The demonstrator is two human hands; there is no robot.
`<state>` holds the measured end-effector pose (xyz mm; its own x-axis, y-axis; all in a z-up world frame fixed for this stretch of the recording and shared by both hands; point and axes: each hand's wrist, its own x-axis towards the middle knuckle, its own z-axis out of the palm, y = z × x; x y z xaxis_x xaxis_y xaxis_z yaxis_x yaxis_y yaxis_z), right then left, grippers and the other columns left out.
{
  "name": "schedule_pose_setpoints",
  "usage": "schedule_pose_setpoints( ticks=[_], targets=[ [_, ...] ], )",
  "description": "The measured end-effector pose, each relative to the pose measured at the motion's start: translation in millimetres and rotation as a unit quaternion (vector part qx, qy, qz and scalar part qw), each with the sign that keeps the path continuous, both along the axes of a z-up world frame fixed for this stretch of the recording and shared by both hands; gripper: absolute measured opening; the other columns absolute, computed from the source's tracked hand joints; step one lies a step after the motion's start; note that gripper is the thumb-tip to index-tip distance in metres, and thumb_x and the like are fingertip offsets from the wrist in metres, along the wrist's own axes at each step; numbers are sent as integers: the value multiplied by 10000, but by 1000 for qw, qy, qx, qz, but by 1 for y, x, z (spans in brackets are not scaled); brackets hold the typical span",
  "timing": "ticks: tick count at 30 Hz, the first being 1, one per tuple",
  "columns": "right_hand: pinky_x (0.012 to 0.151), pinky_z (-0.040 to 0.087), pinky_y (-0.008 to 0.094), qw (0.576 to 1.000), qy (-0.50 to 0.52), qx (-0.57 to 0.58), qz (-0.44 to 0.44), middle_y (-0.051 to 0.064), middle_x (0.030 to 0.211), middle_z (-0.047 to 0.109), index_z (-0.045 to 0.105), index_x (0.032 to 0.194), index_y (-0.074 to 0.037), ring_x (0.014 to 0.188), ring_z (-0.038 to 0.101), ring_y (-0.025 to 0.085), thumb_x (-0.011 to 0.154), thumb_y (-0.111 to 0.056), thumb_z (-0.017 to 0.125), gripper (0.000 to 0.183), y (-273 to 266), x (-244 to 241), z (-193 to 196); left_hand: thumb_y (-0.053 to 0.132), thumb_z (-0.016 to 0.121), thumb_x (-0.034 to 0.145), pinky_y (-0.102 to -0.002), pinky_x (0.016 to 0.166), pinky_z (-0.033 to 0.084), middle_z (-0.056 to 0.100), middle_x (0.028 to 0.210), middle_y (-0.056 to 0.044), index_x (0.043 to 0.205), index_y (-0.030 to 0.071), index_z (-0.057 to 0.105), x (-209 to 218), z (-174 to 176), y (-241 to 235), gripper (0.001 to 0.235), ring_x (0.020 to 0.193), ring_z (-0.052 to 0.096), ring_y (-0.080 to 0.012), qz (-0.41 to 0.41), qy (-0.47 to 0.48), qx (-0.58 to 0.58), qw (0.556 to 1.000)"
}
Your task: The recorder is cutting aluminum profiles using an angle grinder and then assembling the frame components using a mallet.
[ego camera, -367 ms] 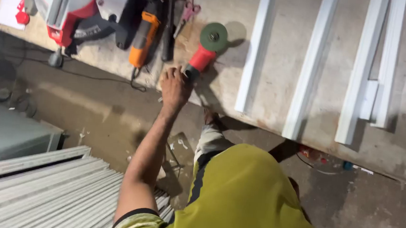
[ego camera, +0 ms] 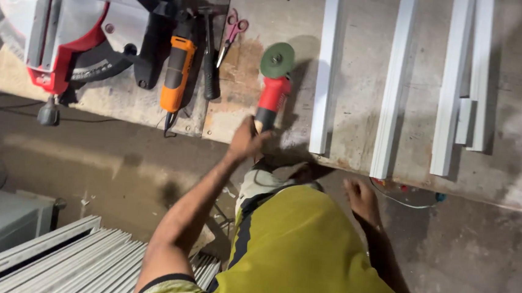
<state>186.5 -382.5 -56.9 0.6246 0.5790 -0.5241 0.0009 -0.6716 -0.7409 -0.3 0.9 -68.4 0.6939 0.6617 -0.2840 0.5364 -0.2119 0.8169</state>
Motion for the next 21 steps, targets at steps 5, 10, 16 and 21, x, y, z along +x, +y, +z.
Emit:
schedule_pose_setpoints(
  ticks=[5,10,16,21],
  targets=[
    [996,506,348,934,129,329,-49,18,1295,642,498,1443,-34,1186,605,148,1027,-286,669,516,147,-5,71,359,794,813,-427,777,577,705,930,-167,1205,23,531,26,118,-77,579,863,748,-316,-71,-48,-194,977],
    [839,559,405,816,202,440,-316,106,1011,625,567,1207,-57,907,631,245,996,-211,700,293,147,33,111,301,867,846,-457,888,548,644,1163,-261,1450,-30,452,64,138,-100,804,1046,648,-372,-304,-212,3,929],
    [777,535,365,779,193,457,-382,61,936,603,568,1140,-84,856,608,212,918,-305,689,335,96,38,145,136,713,958,-415,893,561,712,1185,-197,1604,69,320,101,101,-152,759,1017,677,-300,-366,-142,-269,879],
    [821,526,371,754,204,476,-403,63,944,596,552,1136,-81,874,604,217,927,-280,711,329,38,45,118,176,754,965,-396,943,585,729,1245,-166,1522,48,450,107,107,-174,647,1121,722,-258,-421,-239,-161,860]
  ],
)
